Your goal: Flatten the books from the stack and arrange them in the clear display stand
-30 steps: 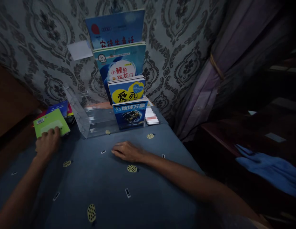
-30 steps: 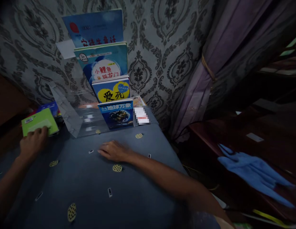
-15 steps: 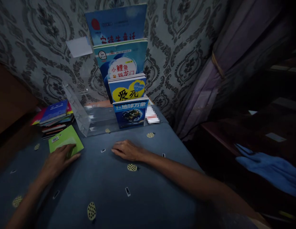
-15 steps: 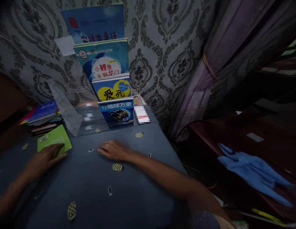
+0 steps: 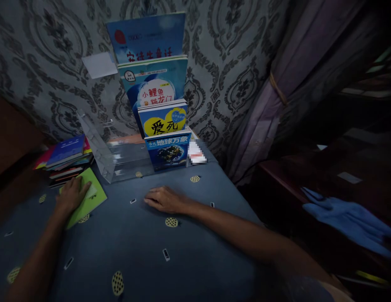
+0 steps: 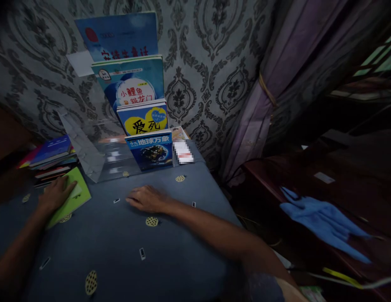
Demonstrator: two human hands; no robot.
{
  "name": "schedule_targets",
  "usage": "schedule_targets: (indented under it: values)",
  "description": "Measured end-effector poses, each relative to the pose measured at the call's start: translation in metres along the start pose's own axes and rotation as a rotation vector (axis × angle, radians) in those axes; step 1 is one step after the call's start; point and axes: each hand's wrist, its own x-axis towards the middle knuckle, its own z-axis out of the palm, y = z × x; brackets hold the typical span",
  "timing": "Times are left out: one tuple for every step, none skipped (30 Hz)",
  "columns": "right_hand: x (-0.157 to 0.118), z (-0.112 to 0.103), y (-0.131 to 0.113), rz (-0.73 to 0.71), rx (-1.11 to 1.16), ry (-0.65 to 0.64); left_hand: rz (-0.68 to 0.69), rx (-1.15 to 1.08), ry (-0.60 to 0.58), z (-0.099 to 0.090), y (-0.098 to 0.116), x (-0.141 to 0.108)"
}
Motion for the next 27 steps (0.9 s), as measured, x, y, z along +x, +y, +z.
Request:
schedule_targets:
  values:
    - [0.0, 0.0, 0.0, -0.002, 0.002, -0.003, -0.031, -0.027, -0.001, 0.0, 0.0, 0.001]
    - [0.0, 0.0, 0.001, -0.004, 0.003, -0.003, -0.07, -0.059, 0.0, -0.001, 0.0, 0.003]
    - [0.0, 0.001, 0.001, -0.007, 0.002, -0.001, -0.104, -0.085, 0.001, -0.002, 0.0, 0.004]
    - [0.0, 0.002, 0.002, -0.011, 0.001, 0.001, -0.112, -0.094, -0.005, -0.003, 0.0, 0.006]
    - [0.0, 0.002, 0.003, -0.014, -0.001, 0.005, -0.116, -0.096, -0.009, -0.004, 0.0, 0.007]
    - [0.0, 0.003, 0.003, -0.014, -0.003, 0.009, -0.118, -0.093, -0.012, -0.004, 0.0, 0.009]
    - [0.0, 0.004, 0.004, -0.014, -0.003, 0.014, -0.117, -0.088, -0.009, -0.004, -0.001, 0.009]
    - [0.0, 0.005, 0.004, -0.012, 0.0, 0.019, -0.111, -0.082, 0.001, -0.003, -0.001, 0.009]
    - [0.0, 0.006, 0.005, -0.009, 0.005, 0.025, -0.102, -0.076, 0.01, -0.002, -0.002, 0.008]
    - [0.0, 0.007, 0.005, -0.006, 0.011, 0.031, -0.094, -0.069, 0.014, -0.001, -0.002, 0.007]
    - [0.0, 0.007, 0.006, -0.004, 0.018, 0.036, -0.088, -0.059, 0.011, 0.001, -0.003, 0.005]
    - [0.0, 0.008, 0.006, -0.006, 0.026, 0.038, -0.081, -0.048, 0.003, 0.003, -0.004, 0.002]
    - [0.0, 0.008, 0.006, -0.008, 0.033, 0.043, -0.075, -0.037, -0.008, 0.005, -0.005, -0.001]
    - [0.0, 0.009, 0.006, -0.012, 0.04, 0.044, -0.069, -0.028, -0.018, 0.007, -0.005, -0.004]
    - [0.0, 0.009, 0.006, -0.015, 0.046, 0.045, -0.059, -0.021, -0.021, 0.008, -0.006, -0.007]
    - [0.001, 0.009, 0.006, -0.014, 0.052, 0.047, -0.049, -0.016, -0.017, 0.009, -0.006, -0.01]
    - [0.001, 0.01, 0.006, -0.01, 0.057, 0.05, -0.04, -0.013, -0.012, 0.01, -0.006, -0.012]
    - [0.001, 0.01, 0.006, -0.005, 0.061, 0.051, -0.038, -0.011, -0.008, 0.011, -0.006, -0.014]
    - [0.001, 0.01, 0.006, -0.001, 0.064, 0.052, -0.038, -0.01, -0.005, 0.011, -0.005, -0.016]
    - [0.001, 0.01, 0.006, 0.002, 0.065, 0.053, -0.038, -0.01, -0.001, 0.011, -0.005, -0.018]
    - [0.001, 0.01, 0.006, 0.005, 0.064, 0.056, -0.038, -0.012, 0.001, 0.011, -0.004, -0.02]
    - [0.001, 0.01, 0.005, 0.005, 0.062, 0.057, -0.035, -0.014, 0.002, 0.01, -0.002, -0.022]
    - [0.001, 0.01, 0.005, 0.005, 0.06, 0.055, -0.029, -0.017, 0.004, 0.01, -0.001, -0.024]
    - [0.001, 0.01, 0.005, 0.005, 0.06, 0.051, -0.021, -0.02, 0.006, 0.01, 0.0, -0.027]
    - [0.001, 0.009, 0.005, 0.007, 0.06, 0.048, -0.014, -0.021, 0.01, 0.01, 0.002, -0.03]
    - [0.002, 0.009, 0.005, 0.008, 0.061, 0.044, -0.007, -0.022, 0.013, 0.011, 0.004, -0.033]
    - [0.002, 0.009, 0.005, 0.01, 0.061, 0.042, 0.001, -0.022, 0.018, 0.011, 0.006, -0.037]
